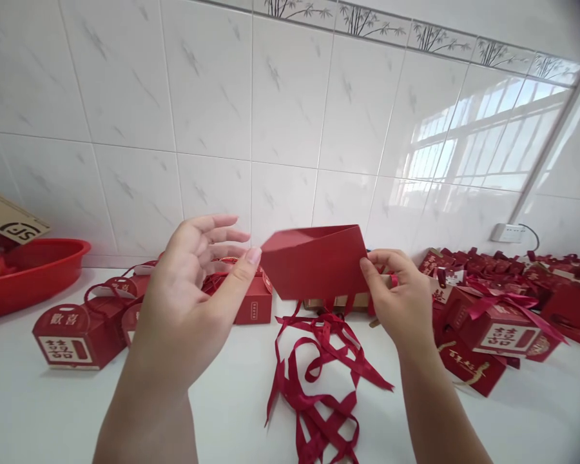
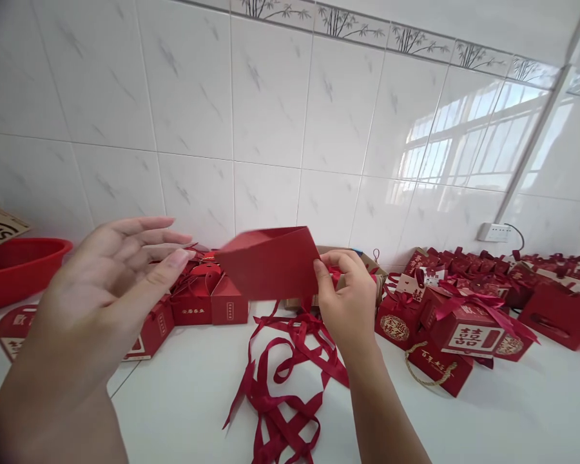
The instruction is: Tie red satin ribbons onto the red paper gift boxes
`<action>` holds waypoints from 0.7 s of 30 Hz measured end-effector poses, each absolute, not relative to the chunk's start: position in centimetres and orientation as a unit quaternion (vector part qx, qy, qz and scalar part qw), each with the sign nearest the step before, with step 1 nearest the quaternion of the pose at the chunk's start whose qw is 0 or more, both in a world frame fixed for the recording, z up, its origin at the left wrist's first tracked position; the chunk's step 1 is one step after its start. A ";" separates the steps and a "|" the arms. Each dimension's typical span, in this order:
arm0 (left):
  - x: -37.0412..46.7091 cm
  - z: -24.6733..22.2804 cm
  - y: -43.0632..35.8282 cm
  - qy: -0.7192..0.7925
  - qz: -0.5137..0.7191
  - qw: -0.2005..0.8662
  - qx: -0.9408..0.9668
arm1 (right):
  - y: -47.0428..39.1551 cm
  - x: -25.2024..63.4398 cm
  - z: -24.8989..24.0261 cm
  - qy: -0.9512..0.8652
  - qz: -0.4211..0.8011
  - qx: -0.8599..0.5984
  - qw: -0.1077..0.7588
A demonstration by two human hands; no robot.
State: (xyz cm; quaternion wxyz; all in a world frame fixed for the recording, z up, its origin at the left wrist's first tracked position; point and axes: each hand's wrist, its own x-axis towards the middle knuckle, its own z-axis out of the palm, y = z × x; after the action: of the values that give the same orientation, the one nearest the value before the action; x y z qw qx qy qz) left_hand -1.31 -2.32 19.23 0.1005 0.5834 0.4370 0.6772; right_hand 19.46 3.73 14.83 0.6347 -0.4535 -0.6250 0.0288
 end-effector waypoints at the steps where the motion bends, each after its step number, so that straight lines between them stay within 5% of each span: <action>1: -1.3 19.2 -2.3 0.435 0.680 0.099 0.582 | 3.9 19.5 14.8 -0.636 0.030 -0.452 0.625; 5: -1.5 19.1 -1.7 0.470 0.643 0.076 0.601 | 4.6 19.2 14.6 -0.683 -0.010 -0.430 0.590; 11: -1.1 17.8 -0.7 0.529 0.414 0.068 0.738 | 2.6 19.0 15.1 -0.806 -0.001 -0.415 0.421; 15: -0.2 17.4 -0.4 0.513 0.287 0.077 0.805 | 1.2 19.0 15.5 -0.811 0.043 -0.403 0.423; 21: 0.2 17.7 0.1 0.511 0.332 0.080 0.789 | 2.0 18.2 15.2 -0.802 0.050 -0.385 0.454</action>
State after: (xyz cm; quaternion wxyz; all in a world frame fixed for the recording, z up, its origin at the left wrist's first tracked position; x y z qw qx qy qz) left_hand 0.20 0.05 17.74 0.0805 0.7885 0.5114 0.3321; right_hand 18.18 2.05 15.16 0.4544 -0.3845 -0.8020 0.0499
